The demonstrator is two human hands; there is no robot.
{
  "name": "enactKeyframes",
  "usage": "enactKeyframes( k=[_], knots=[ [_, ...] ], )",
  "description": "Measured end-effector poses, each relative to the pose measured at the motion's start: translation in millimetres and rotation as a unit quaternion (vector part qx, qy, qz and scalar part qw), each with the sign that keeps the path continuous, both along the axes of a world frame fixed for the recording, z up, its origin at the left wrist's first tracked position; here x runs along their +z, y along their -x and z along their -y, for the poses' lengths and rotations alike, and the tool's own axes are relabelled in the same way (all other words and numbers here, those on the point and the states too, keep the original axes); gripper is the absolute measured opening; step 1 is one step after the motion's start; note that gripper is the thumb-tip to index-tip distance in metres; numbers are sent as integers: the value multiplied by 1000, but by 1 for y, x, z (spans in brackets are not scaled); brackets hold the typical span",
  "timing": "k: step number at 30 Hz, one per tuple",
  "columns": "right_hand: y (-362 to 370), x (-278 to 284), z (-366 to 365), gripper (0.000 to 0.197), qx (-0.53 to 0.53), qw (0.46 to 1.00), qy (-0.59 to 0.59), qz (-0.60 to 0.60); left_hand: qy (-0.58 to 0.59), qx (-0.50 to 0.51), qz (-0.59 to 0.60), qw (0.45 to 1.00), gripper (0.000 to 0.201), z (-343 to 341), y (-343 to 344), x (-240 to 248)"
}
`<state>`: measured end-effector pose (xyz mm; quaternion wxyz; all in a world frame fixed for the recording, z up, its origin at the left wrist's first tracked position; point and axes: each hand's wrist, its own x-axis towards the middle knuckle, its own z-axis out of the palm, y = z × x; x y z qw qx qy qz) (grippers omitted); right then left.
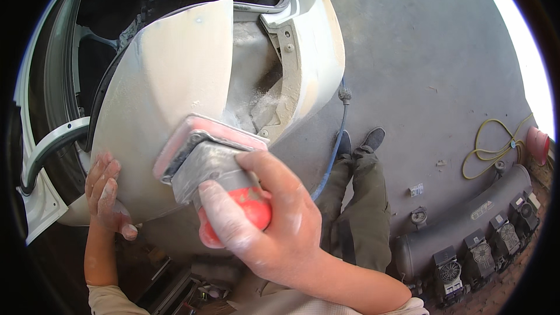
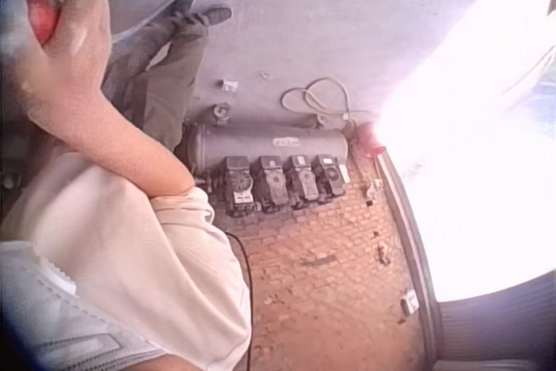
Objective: The person uses a pneumatic orbital sander to smooth the rear bumper of a white car. They repeatedly sand the surface, frequently pause to wipe away dust, and inspect the area with their hand. The person opens the trunk to access the bumper edge and continues sanding along the seam.
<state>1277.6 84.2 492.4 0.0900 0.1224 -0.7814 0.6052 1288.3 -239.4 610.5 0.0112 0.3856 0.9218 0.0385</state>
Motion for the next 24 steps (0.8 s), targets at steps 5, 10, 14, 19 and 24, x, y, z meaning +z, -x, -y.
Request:
enactKeyframes(
  k=[5,10,14,19,24],
  knots=[
    [13,11,-6,60,47,992,-98,-60,21,-3,5,1000,82,0,2,2],
    [64,11,-39,75,34,995,20,89,21,2,11,1000,80,-1,1,2],
    [33,22,-20,76,103,994,-30,-20,15,0,11,1000,80,-2,3,2],
    [42,3,-34,78,49,997,-2,60,18,5,7,1000,79,-4,4,1],
    [43,3,-34,84,95,995,-6,9,14,5,7,1000,79,-6,4,1]
  ],
)
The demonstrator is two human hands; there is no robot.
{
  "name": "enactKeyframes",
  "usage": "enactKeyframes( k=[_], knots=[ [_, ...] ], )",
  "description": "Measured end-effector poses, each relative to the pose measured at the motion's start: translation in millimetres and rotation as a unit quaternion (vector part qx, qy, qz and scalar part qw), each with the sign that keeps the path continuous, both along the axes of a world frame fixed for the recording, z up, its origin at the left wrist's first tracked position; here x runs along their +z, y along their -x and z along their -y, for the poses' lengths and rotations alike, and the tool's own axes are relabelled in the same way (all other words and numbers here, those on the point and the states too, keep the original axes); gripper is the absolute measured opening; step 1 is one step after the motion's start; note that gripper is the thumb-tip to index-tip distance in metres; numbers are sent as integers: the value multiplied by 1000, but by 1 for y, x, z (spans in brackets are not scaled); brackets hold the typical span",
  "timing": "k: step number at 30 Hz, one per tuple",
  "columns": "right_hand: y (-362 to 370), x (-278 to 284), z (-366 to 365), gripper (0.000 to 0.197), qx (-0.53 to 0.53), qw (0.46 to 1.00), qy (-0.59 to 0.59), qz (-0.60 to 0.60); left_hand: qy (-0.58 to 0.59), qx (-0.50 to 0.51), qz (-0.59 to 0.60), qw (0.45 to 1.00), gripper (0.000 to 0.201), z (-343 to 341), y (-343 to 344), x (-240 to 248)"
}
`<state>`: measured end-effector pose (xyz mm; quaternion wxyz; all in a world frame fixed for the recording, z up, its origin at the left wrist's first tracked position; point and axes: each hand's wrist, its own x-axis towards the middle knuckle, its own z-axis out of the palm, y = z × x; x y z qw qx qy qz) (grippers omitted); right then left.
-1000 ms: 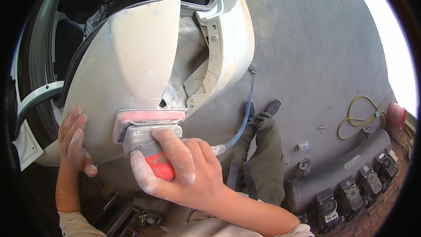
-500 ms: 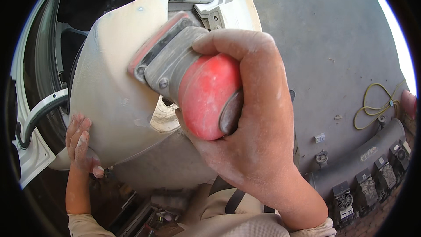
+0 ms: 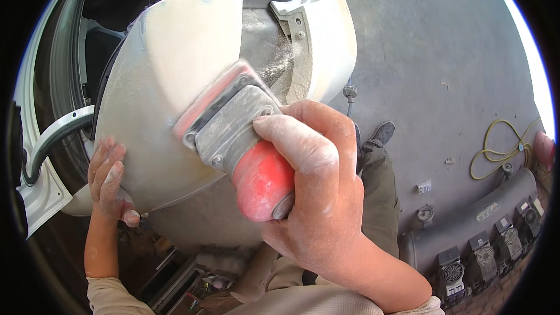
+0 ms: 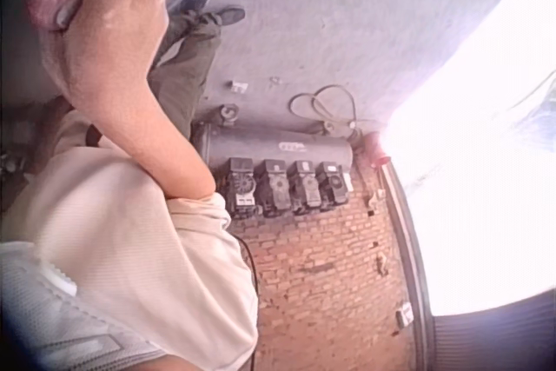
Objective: The person uses a pneumatic orbital sander to smooth the rear bumper of a white car. They repeatedly sand the surface, frequently pause to wipe away dust, and inspect the area with their hand. The person opens the trunk to access the bumper edge and continues sanding along the seam.
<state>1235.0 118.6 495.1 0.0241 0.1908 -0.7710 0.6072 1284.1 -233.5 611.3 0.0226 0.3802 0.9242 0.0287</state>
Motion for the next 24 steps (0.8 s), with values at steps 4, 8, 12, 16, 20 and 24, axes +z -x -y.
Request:
enactKeyframes(
  k=[4,8,12,16,20,24],
  knots=[
    [-4,6,4,81,-60,995,-6,75,7,0,-5,1000,78,-1,1,-1],
    [-6,11,9,81,-39,999,-31,14,2,-7,-18,1000,74,-2,3,-2],
    [21,32,19,75,-83,995,-7,56,2,-1,-38,999,70,-24,11,-4],
    [79,36,-1,72,-175,971,-144,74,62,10,-54,997,54,-84,33,-18],
    [75,-27,-54,75,-212,975,-57,31,202,36,-98,974,71,-146,61,-48],
    [17,-65,-95,84,-203,976,-37,73,252,34,-138,957,70,-147,49,-64]
  ],
)
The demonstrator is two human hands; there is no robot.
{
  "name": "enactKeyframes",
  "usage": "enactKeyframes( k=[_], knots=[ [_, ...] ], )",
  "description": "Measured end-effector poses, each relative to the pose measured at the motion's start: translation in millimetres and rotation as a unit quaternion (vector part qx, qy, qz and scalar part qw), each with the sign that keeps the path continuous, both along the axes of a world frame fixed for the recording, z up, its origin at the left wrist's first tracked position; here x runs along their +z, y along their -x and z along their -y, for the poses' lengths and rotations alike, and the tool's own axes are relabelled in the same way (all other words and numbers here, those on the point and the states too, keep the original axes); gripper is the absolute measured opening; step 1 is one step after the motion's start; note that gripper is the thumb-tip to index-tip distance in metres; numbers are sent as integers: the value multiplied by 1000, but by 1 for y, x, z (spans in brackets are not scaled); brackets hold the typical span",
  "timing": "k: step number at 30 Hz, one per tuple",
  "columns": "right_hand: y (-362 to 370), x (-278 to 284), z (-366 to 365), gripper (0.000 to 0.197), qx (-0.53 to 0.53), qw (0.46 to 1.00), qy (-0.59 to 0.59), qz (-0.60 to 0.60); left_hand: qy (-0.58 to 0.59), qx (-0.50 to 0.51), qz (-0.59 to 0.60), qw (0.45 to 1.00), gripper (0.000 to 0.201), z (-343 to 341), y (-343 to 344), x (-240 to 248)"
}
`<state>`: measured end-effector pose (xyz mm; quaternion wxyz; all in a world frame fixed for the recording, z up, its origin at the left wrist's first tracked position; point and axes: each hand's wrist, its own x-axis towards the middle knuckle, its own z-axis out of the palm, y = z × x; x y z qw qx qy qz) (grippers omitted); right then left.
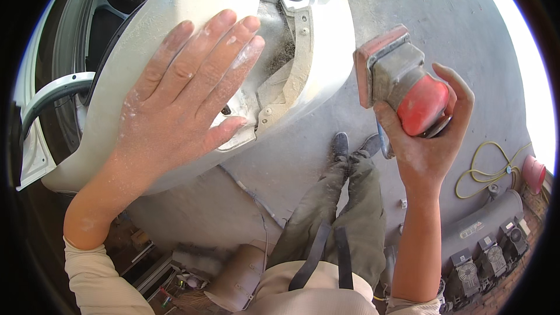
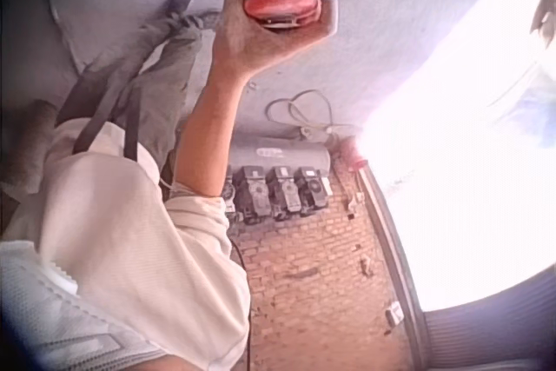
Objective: The person uses a pneumatic orbital sander to smooth the rear bumper of a white car. They repeatedly sand the surface, frequently pause to wipe away dust, and inspect the area with their hand. The person opens the trunk to access the bumper edge and continues sanding along the seam.
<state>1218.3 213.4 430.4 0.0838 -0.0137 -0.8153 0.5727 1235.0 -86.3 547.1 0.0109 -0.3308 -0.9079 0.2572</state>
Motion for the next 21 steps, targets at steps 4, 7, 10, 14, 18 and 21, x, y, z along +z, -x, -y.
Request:
enactKeyframes(
  k=[4,7,10,14,18,21],
  knots=[
    [-42,-17,-26,90,40,998,-15,40,93,-70,-28,993,62,49,-48,0],
    [-55,-21,-21,90,73,996,52,26,85,-34,-18,996,67,80,-94,-1],
    [-48,-13,9,86,176,982,34,-52,43,-8,-7,999,57,101,-126,-6],
    [-10,28,62,81,190,968,-23,-164,-24,2,-82,996,47,108,-142,-29],
    [9,66,92,68,151,978,-57,-134,-89,15,-161,983,43,107,-141,-56],
    [-15,64,98,66,168,977,-66,-117,-104,12,-194,975,45,100,-136,-64]
  ],
)
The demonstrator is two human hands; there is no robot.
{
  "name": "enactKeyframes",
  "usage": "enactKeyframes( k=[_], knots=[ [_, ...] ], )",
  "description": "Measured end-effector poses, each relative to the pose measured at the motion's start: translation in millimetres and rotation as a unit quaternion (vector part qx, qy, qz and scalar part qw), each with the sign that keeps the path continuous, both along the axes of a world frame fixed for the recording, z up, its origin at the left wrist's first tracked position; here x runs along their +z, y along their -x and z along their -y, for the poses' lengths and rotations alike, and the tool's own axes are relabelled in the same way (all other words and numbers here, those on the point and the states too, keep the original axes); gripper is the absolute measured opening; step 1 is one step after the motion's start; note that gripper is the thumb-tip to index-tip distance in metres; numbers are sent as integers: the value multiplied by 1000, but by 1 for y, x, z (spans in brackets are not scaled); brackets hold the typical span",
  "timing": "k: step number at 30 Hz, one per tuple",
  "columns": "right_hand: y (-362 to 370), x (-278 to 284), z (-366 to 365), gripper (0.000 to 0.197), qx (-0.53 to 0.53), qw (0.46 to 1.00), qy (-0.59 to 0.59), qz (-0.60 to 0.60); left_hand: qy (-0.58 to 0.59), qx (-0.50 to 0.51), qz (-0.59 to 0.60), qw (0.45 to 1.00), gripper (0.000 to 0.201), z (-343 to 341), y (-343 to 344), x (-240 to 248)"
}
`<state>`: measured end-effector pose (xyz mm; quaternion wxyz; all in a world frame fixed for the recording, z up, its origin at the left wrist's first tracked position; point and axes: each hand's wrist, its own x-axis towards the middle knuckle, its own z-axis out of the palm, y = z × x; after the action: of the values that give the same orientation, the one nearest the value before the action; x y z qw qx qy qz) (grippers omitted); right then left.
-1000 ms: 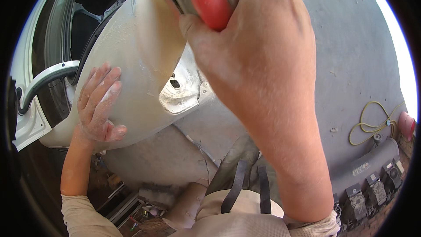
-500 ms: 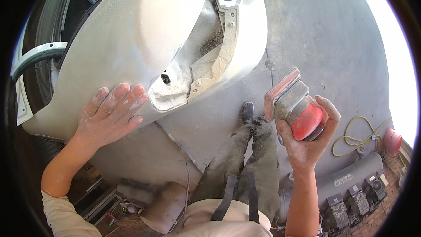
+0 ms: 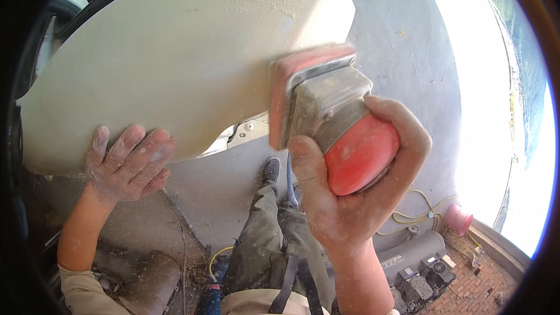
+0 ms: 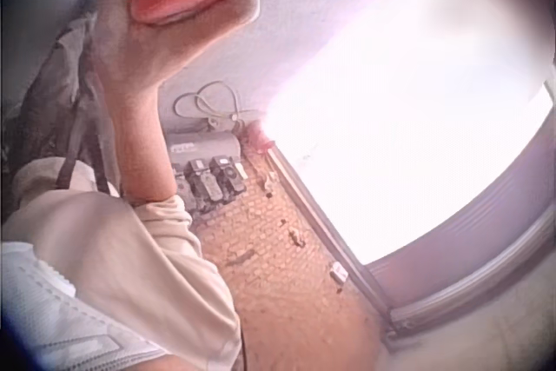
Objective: The person uses a pneumatic orbital sander to smooth the rear bumper of a white car. They repeatedly sand the surface, frequently pause to wipe away dust, and inspect the area with their hand. The person opens the trunk to access the bumper edge and continues sanding along the seam.
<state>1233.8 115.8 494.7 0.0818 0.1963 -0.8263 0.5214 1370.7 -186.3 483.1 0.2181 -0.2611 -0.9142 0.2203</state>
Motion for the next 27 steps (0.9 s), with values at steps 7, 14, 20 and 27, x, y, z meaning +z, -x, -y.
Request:
enactKeyframes(
  k=[7,14,20,27],
  knots=[
    [-57,-54,-33,85,72,990,-118,38,-69,120,58,989,58,-63,35,14],
    [-36,-35,-60,84,-118,990,-16,71,242,41,46,968,67,-88,40,-19],
    [-26,-33,-27,85,-7,996,26,-80,-159,-26,239,958,49,-91,-30,-20],
    [-62,13,42,52,143,964,-136,-180,-834,196,288,428,50,-163,-49,-23]
  ],
)
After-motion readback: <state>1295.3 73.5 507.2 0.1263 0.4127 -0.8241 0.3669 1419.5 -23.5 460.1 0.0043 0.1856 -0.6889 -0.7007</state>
